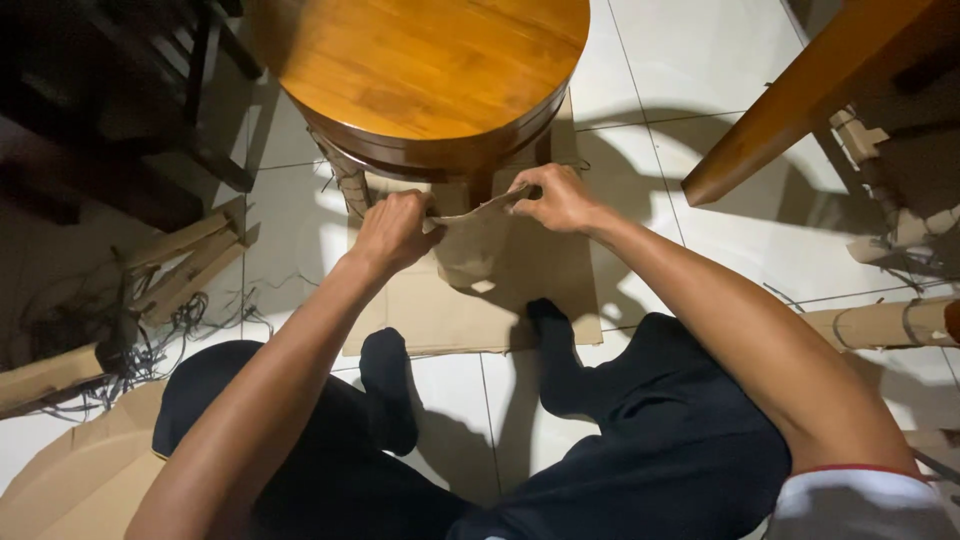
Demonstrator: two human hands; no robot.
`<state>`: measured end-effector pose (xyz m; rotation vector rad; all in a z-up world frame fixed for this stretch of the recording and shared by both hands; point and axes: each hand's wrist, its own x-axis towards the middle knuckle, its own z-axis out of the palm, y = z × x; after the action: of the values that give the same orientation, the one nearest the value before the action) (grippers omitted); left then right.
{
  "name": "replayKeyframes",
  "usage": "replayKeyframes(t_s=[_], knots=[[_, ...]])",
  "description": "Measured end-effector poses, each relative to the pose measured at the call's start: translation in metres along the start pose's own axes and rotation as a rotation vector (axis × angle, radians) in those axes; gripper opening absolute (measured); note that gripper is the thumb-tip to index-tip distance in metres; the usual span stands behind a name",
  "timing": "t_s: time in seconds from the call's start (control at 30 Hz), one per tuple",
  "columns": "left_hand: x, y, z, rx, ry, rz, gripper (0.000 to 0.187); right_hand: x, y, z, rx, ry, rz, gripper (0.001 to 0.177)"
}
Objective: Wrapping a wooden stool leg with cardboard and securing it with string
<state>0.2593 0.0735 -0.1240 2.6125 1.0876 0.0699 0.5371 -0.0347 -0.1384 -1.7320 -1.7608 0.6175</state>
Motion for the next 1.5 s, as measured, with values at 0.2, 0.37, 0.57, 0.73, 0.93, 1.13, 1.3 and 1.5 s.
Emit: replayKeyframes(t_s=[0.2, 0.37, 0.57, 0.73, 0.93, 1.13, 1.3, 1.5], knots=[[-0.010, 0.017, -0.005, -0.171, -0.008, -0.151, 0.034, -0.002, 0.004, 0.002, 0.020, -0.006, 0.102, 0.038], [-0.027, 0.014, -0.012, -0.268, 0.058, -0.170, 0.034, 0.017, 0.021, 0.014, -0.006, -0.058, 0.157, 0.050], [-0.039, 0.002, 0.007, -0.491, 0.069, -0.142, 0.029, 0.012, -0.016, 0.002, -0.046, -0.144, 0.228, 0.055], [-0.051, 0.000, 0.026, -0.607, 0.131, -0.106, 0.026, 0.001, -0.042, -0.006, -0.028, -0.190, 0.277, 0.048], [-0.063, -0.009, 0.055, -0.627, 0.335, -0.212, 0.037, 0.013, -0.003, 0.019, -0.163, -0.156, 0.279, 0.058], [-0.072, 0.003, 0.045, -0.948, 0.416, -0.137, 0.025, 0.010, -0.024, 0.012, -0.025, -0.158, 0.187, 0.051], [-0.067, 0.012, 0.038, -0.844, 0.445, -0.126, 0.026, 0.000, -0.052, -0.005, -0.004, -0.143, 0.141, 0.055], [-0.049, 0.020, 0.045, -0.716, 0.453, -0.067, 0.023, 0.001, -0.021, -0.006, -0.063, -0.035, 0.102, 0.059]])
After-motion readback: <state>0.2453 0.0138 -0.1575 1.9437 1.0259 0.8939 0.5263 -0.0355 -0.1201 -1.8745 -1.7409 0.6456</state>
